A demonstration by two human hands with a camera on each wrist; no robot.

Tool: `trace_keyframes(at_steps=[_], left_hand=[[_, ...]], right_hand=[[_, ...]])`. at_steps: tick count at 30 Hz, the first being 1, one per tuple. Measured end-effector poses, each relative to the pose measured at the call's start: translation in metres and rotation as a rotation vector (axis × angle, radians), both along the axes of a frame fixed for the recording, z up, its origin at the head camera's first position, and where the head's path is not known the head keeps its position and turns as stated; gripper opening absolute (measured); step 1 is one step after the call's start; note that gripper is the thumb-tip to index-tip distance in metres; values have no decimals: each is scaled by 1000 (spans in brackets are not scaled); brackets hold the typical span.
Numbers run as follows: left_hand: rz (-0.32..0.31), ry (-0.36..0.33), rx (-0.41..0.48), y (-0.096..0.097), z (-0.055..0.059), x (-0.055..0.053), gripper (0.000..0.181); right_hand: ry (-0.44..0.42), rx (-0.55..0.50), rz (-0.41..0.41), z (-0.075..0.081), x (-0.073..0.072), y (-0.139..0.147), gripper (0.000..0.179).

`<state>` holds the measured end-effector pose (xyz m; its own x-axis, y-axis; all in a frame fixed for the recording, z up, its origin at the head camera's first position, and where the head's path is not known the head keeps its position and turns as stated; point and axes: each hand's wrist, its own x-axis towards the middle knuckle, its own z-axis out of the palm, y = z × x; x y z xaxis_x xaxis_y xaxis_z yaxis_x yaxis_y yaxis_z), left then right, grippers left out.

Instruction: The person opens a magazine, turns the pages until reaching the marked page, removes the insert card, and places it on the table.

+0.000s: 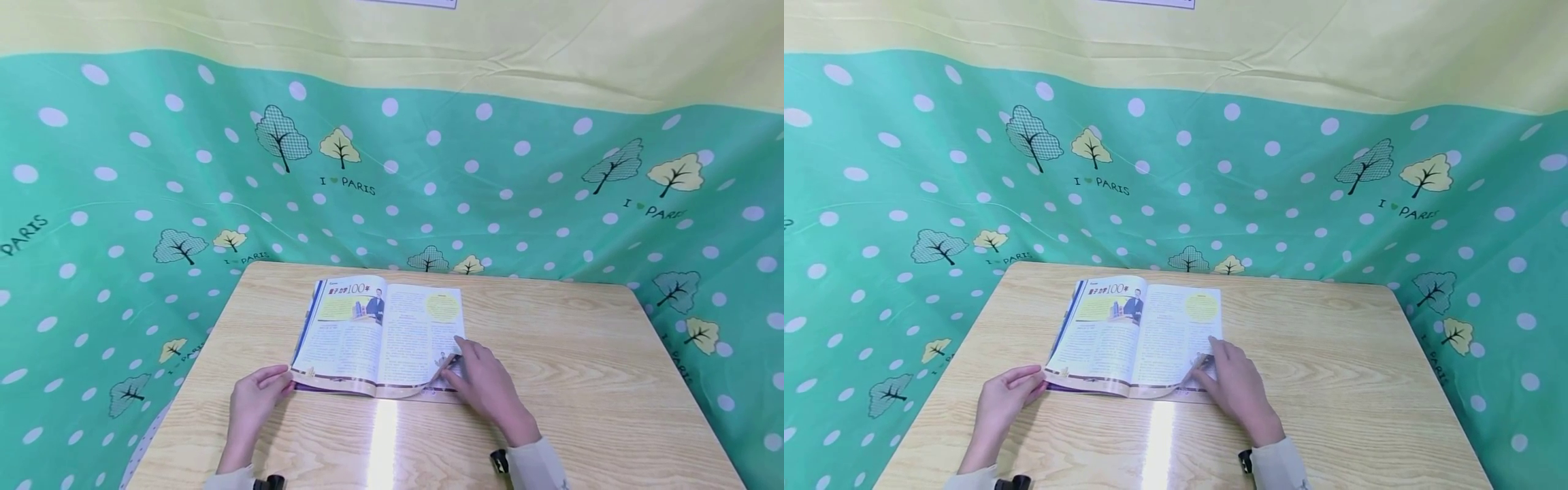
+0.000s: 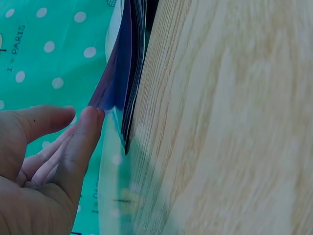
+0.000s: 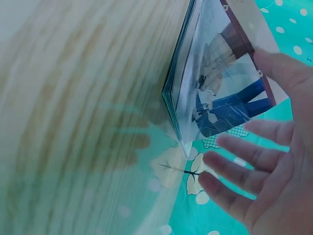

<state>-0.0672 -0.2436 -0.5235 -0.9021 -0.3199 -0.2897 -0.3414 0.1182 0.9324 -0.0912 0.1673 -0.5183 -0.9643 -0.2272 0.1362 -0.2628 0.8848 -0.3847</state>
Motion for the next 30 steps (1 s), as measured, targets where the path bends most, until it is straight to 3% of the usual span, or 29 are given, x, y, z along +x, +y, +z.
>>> trace_keyframes(at_steps=[4,10,14,20,30], left_hand=[[-6,-5,-80,-2,2,2,36],[8,-1,-109,-5,3,4,39],[27,10,-65,-4,3,3,37],[30,50,72,3,7,-1,39],[-27,104,169,23,15,-6,41]], right_hand=[[5,16,-89,1,-1,0,72],[-15,14,-154,2,-2,0,41],[12,17,-128,1,-2,-1,35],[64,-30,-68,-2,-2,-5,43],[141,-47,57,-3,-4,-13,46]])
